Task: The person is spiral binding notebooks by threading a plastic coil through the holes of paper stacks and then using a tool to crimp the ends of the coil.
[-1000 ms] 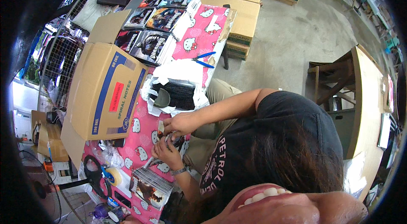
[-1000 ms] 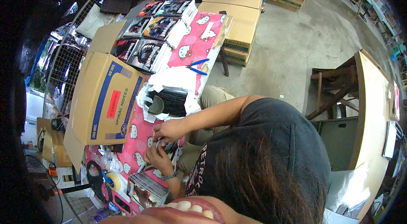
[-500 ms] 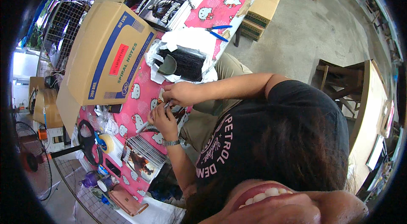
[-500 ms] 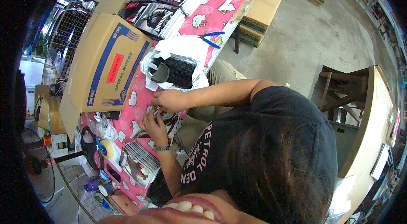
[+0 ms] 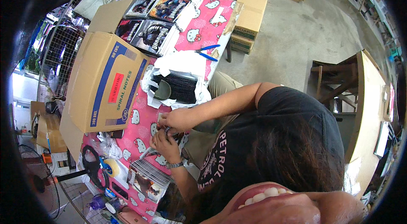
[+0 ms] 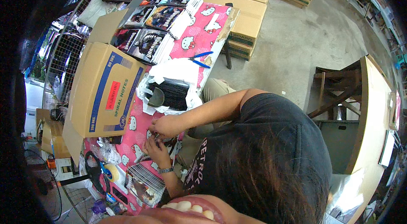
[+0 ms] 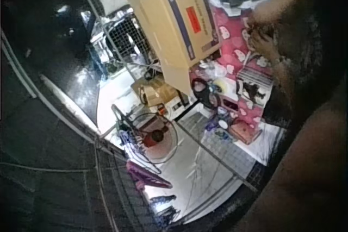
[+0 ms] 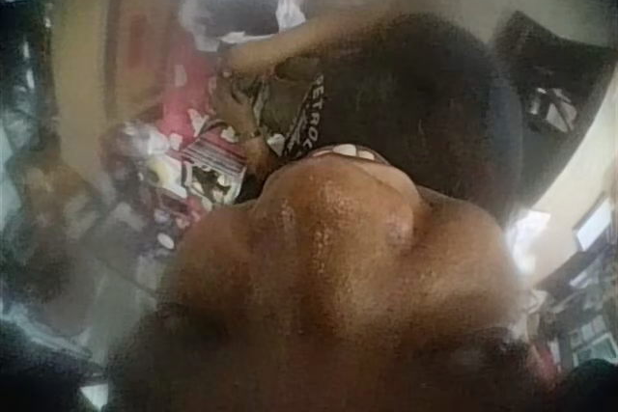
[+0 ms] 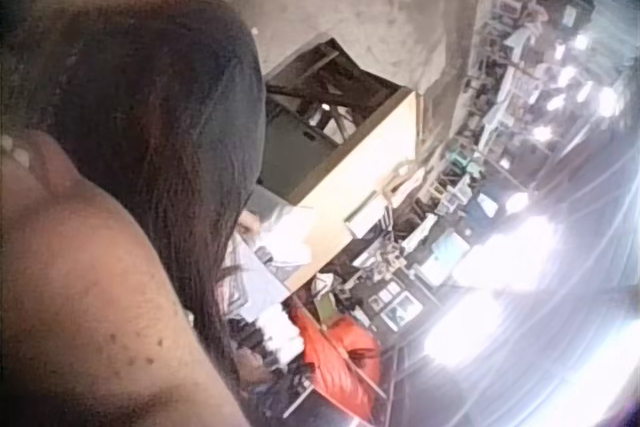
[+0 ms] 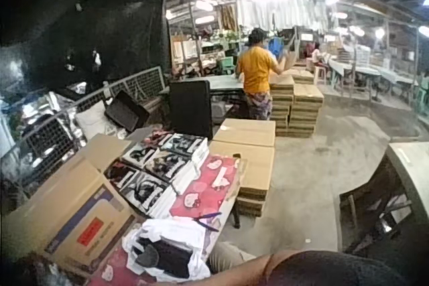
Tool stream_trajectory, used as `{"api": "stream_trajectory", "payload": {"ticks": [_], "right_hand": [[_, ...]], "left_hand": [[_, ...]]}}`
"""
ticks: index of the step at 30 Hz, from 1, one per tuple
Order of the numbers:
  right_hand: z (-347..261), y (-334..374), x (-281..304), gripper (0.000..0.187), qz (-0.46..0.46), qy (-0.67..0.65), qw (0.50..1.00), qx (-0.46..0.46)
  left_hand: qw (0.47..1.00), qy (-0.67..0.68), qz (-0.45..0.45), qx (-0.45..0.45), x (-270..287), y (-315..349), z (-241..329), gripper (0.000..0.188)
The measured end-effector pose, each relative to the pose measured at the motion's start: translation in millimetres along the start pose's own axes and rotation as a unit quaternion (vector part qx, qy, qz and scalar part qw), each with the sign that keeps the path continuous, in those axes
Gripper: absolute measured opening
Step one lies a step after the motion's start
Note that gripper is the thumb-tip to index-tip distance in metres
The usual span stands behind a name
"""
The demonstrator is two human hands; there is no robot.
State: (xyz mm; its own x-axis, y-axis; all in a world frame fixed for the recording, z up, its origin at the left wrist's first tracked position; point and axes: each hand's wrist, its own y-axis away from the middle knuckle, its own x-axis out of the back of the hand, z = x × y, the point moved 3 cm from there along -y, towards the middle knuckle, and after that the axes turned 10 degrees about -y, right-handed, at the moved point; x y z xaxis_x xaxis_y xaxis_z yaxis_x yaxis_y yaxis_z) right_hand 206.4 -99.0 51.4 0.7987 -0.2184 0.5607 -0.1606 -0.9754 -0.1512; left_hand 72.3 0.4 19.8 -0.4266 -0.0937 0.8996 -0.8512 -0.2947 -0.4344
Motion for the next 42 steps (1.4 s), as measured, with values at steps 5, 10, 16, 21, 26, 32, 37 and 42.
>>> {"api": "stream_trajectory", "payload": {"ticks": [5, 10, 16, 21, 26, 32, 37, 42], "right_hand": [[19, -9, -14, 0.038, -0.024, -0.080, 0.997, 0.003], [66, -4, 66, 0.037, 0.188, 0.035, 0.981, 0.039], [190, 70, 160, 0.037, 0.332, 0.276, 0.856, -0.286], [190, 71, 131, 0.042, 0.256, 0.276, 0.904, -0.202], [125, -30, 41, 0.050, 0.125, 0.137, 0.982, 0.036], [97, -70, -3, 0.077, 0.065, 0.270, 0.949, -0.148], [131, -75, 11, 0.067, 0.051, 0.273, 0.957, -0.081], [51, -59, 34, 0.045, -0.082, -0.078, 0.994, 0.005]], "left_hand": [[0.999, -0.002, -0.036, 0.012, -5, 5, -4, 0.023], [0.990, -0.034, -0.021, 0.133, 4, 19, -6, 0.019], [0.992, -0.035, -0.016, 0.116, 9, 16, 1, 0.020], [0.995, 0.002, -0.029, 0.096, 10, 7, 8, 0.022], [0.995, 0.002, -0.056, 0.078, 13, 2, 3, 0.027], [0.994, 0.078, -0.019, 0.068, 22, 9, 0, 0.029], [0.994, 0.079, -0.016, 0.071, 20, 7, -3, 0.031], [0.994, 0.072, -0.010, 0.080, 18, 13, -9, 0.032]]}}
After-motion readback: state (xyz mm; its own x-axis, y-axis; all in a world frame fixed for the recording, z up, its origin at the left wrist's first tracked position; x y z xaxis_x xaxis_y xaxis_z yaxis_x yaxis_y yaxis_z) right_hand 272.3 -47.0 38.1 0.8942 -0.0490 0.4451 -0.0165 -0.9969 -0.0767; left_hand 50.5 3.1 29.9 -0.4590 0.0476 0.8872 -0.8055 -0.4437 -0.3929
